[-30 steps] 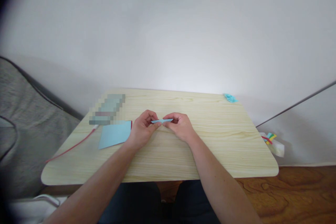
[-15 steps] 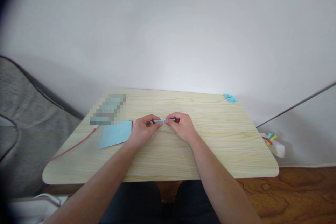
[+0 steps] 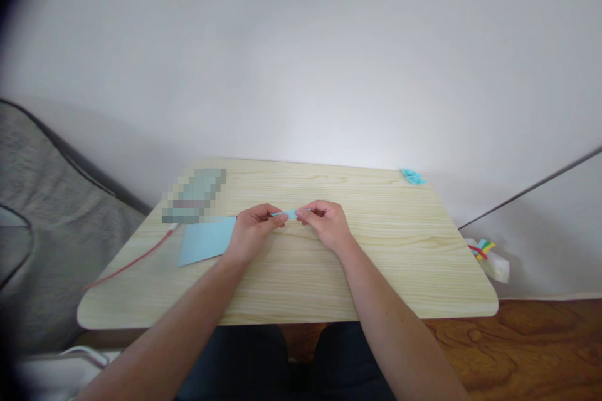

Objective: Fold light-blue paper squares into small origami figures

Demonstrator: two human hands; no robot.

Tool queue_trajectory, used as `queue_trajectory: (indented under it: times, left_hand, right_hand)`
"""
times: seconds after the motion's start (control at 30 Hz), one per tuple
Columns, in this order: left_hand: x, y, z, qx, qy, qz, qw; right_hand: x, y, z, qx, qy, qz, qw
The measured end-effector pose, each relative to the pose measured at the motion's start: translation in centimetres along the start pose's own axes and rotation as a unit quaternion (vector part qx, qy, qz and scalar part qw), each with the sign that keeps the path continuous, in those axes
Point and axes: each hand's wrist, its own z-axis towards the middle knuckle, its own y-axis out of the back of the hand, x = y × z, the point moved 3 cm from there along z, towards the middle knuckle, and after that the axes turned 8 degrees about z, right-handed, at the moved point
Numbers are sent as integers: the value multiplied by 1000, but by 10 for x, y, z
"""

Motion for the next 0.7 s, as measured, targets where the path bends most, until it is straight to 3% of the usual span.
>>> queue_trajectory:
  times: [0.33,0.7]
  left_hand:
    - [-9,1,-2,12,-4,-49,999]
    - [-1,0,0,-1,-48,22,999]
  right_hand:
    - [3,2,0,-4,1,15,1000]
    - [1,0,-1,-2,-25,23,999]
